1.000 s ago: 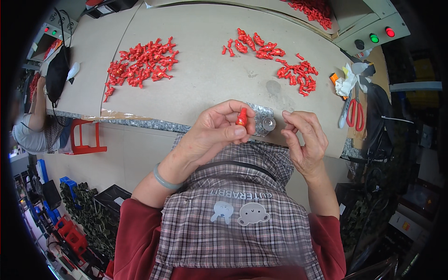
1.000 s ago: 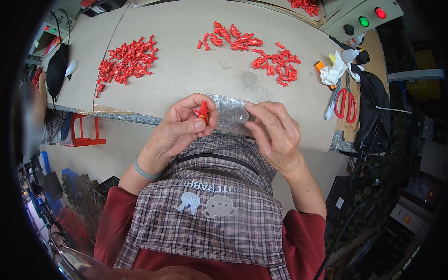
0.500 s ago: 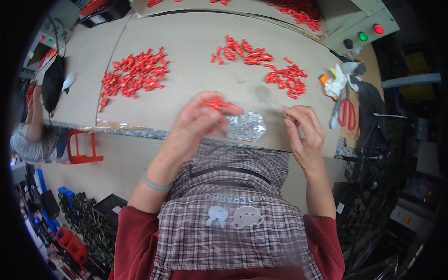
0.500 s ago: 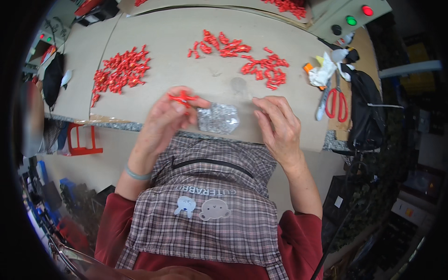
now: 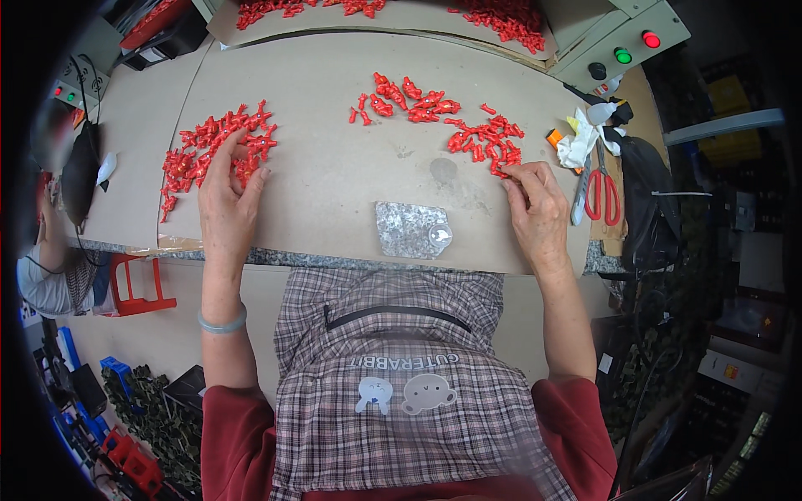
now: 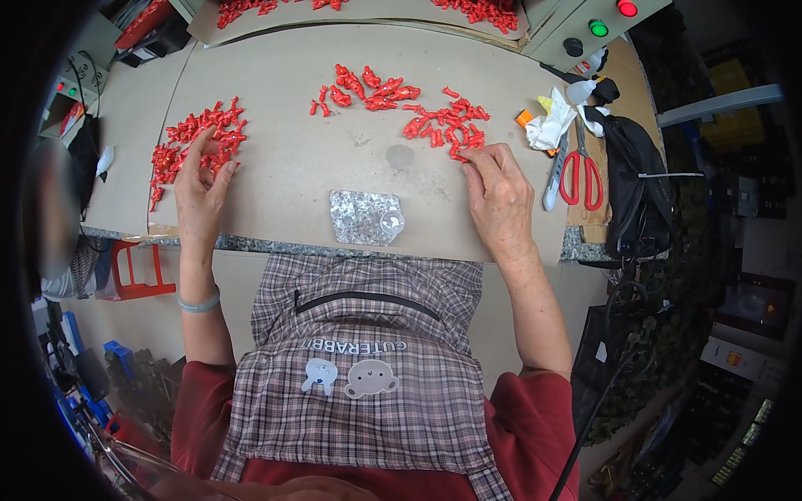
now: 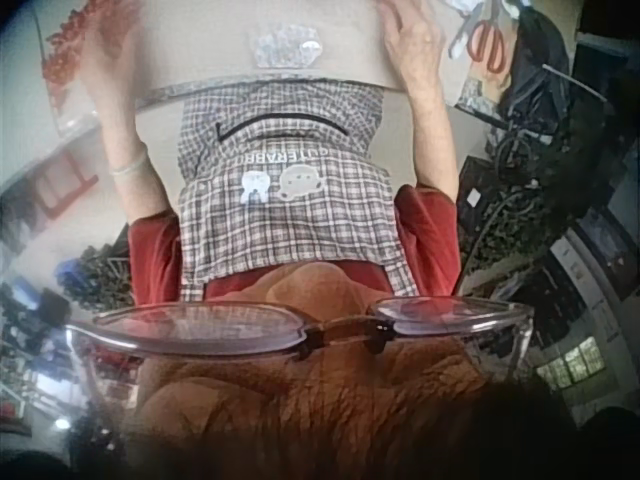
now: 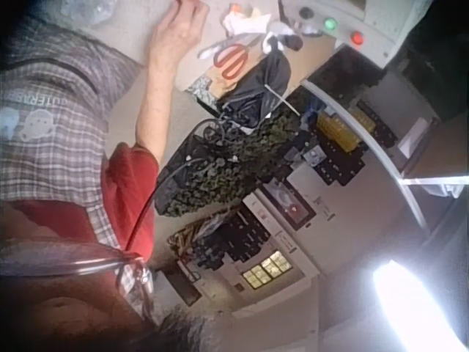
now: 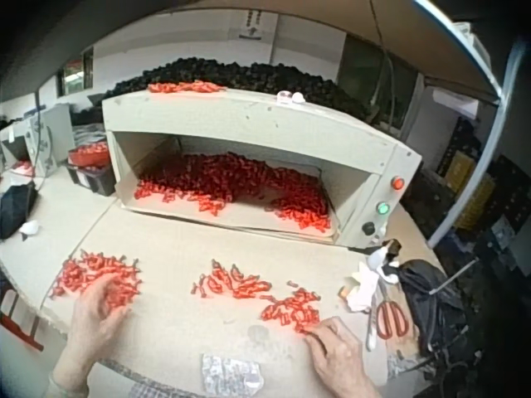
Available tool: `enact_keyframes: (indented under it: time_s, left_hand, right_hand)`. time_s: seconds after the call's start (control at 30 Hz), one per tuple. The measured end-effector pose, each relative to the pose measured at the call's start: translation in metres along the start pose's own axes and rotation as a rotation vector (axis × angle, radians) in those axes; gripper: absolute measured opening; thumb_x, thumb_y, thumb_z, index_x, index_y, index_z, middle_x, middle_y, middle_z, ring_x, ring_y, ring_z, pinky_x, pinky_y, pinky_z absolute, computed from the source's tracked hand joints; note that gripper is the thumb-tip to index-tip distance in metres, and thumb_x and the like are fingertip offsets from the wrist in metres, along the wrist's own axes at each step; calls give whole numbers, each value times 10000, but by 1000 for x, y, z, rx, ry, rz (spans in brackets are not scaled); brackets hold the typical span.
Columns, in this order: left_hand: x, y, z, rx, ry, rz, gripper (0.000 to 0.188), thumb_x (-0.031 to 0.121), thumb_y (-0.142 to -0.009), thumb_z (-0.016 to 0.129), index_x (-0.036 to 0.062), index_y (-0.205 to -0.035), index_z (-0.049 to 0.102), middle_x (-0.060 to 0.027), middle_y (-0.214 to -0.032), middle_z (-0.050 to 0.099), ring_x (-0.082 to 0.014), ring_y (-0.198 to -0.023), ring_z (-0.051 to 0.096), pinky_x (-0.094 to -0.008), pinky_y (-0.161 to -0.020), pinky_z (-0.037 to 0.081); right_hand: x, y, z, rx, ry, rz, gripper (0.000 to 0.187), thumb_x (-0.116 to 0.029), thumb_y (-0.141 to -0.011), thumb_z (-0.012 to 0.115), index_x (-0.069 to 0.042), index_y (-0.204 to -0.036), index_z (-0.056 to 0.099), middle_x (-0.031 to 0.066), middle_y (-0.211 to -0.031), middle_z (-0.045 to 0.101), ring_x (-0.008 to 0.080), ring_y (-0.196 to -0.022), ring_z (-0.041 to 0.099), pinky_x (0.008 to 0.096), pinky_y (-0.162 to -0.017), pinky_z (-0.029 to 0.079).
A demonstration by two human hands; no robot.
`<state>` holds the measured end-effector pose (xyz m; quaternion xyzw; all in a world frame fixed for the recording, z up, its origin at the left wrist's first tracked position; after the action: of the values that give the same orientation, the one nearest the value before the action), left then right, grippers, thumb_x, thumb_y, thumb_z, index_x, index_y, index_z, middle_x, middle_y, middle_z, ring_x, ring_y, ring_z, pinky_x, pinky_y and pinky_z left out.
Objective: Assembling small red plastic components into larger units at an industrial workbench.
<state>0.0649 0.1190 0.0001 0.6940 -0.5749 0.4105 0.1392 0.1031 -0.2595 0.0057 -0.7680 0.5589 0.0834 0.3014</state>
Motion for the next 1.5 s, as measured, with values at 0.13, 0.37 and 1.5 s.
enact_keyframes:
  time_s: [0.13, 0.37, 1.5]
  left_hand:
    - [4, 1, -9, 112, -364, 114, 530, 49, -833, 726, 114, -1335, 569, -103, -1165, 618, -168, -741, 619, -301, -573, 511]
    - [31, -8, 8, 232, -321, 357, 353, 10, -854, 678, 67, -1201, 647, -111, -1117, 612, -211, -830, 623, -298, -642, 541]
    - [67, 36, 60, -469, 1128, -300, 214, -26, -927, 610, -52, -1128, 676, -202, -1222, 648, -234, -1000, 690, -332, -904, 559]
  right_hand:
    - [-1, -3, 5, -23, 21, -46, 113, -36, -827, 716, -20, -931, 677, 96, -925, 627, 279, -776, 661, 390, -668, 533]
    - [-2, -1, 1, -86, -24, -25, 95, -36, -818, 725, -16, -882, 658, 104, -907, 631, 285, -773, 661, 389, -665, 534]
    - [-35, 23, -1, -314, -744, 309, 154, 31, -904, 625, 28, -1041, 694, 65, -915, 683, 104, -766, 645, 232, -699, 532]
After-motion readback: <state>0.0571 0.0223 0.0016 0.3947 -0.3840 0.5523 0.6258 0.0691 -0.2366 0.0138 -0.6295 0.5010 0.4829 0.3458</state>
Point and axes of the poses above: each hand's wrist, its own y-axis away from the middle knuckle, its own z-axis out of the palm, x = y × z, the point moved 2 cm from there along -y, towards the middle knuckle
